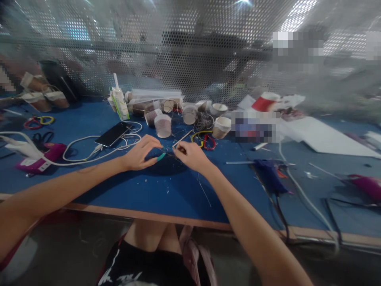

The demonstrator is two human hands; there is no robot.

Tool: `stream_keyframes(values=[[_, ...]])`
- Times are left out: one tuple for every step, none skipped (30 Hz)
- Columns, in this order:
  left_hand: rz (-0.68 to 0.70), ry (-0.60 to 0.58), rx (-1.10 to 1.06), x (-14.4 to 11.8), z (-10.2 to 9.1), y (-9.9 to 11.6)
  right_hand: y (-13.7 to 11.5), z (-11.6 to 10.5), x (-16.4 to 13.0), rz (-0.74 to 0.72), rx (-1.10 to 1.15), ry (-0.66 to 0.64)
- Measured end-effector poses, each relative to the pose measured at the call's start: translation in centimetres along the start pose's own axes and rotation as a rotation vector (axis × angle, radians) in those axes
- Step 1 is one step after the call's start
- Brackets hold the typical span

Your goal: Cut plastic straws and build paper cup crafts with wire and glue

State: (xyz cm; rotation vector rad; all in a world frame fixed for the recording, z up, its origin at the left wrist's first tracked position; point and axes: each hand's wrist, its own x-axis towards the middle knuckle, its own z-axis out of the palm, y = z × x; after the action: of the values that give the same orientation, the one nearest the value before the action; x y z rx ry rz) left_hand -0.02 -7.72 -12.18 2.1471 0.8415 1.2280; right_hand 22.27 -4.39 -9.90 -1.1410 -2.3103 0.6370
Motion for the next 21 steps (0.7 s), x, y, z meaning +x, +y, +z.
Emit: stream_keyframes(values=[[0.016, -0.037, -0.006, 0.4, 0.0, -0.4, 0.0, -0.1, 0.1, 0.019, 0.055, -0.006], [0.009, -0.067, -0.017, 0.9, 0.1, -0.7, 0.0, -0.2, 0.1, 0.041, 0.12, -0.007], [-0.008, -0.075, -0.034, 1.5, 0.1, -1.1, 0.1, -0.3, 0.1, 0.061, 0.189, -0.004], [-0.018, -0.084, -0.047, 2.2, 0.2, -1.4, 0.1, -0.5, 0.2, 0.074, 0.254, 0.006], [-0.02, -0.089, -0.056, 3.0, 0.4, -1.7, 0.1, -0.7, 0.2, 0.079, 0.309, 0.022], [-0.011, -0.123, -0.067, 3.7, 0.6, -2.0, 0.2, -0.8, 0.2, 0.08, 0.349, 0.042], [-0.017, -0.147, -0.079, 4.4, 0.9, -2.2, 0.2, -0.9, 0.2, 0.082, 0.376, 0.061], [-0.036, -0.156, -0.098, 4.9, 1.3, -2.5, 0.2, -0.9, 0.2, 0.087, 0.392, 0.077], [-0.054, -0.153, -0.124, 5.4, 1.6, -2.7, 0.2, -1.0, 0.2, 0.099, 0.41, 0.091], [-0.072, -0.139, -0.155, 5.6, 1.9, -3.0, 0.1, -0.9, 0.2, 0.117, 0.431, 0.099], [-0.087, -0.126, -0.19, 5.7, 2.2, -3.2, 0.1, -0.9, 0.3, 0.138, 0.457, 0.103], [-0.096, -0.116, -0.227, 5.7, 2.5, -3.3, 0.1, -0.9, 0.3, 0.159, 0.487, 0.107], [-0.101, -0.1, -0.265, 5.6, 2.6, -3.5, 0.1, -0.9, 0.4, 0.179, 0.519, 0.114], [-0.1, -0.088, -0.297, 5.5, 2.7, -3.6, 0.1, -0.9, 0.6, 0.201, 0.548, 0.133], [-0.092, -0.077, -0.321, 5.4, 2.7, -3.7, 0.1, -1.0, 0.7, 0.228, 0.57, 0.163], [-0.076, -0.063, -0.335, 5.4, 2.7, -3.8, 0.1, -1.2, 0.9, 0.261, 0.583, 0.197], [-0.052, -0.061, -0.337, 5.3, 2.6, -3.9, 0.1, -1.4, 1.2, 0.301, 0.585, 0.235], [-0.019, -0.061, -0.326, 5.4, 2.5, -4.0, 0.1, -1.7, 1.4, 0.339, 0.575, 0.265], [0.018, -0.059, -0.306, 5.5, 2.4, -4.2, 0.0, -2.0, 1.7, 0.367, 0.553, 0.279], [0.054, -0.056, -0.276, 5.6, 2.4, -4.4, 0.0, -2.3, 2.0, 0.377, 0.521, 0.273], [0.088, -0.059, -0.241, 5.6, 2.3, -4.5, -0.1, -2.7, 2.3, 0.368, 0.48, 0.252]])
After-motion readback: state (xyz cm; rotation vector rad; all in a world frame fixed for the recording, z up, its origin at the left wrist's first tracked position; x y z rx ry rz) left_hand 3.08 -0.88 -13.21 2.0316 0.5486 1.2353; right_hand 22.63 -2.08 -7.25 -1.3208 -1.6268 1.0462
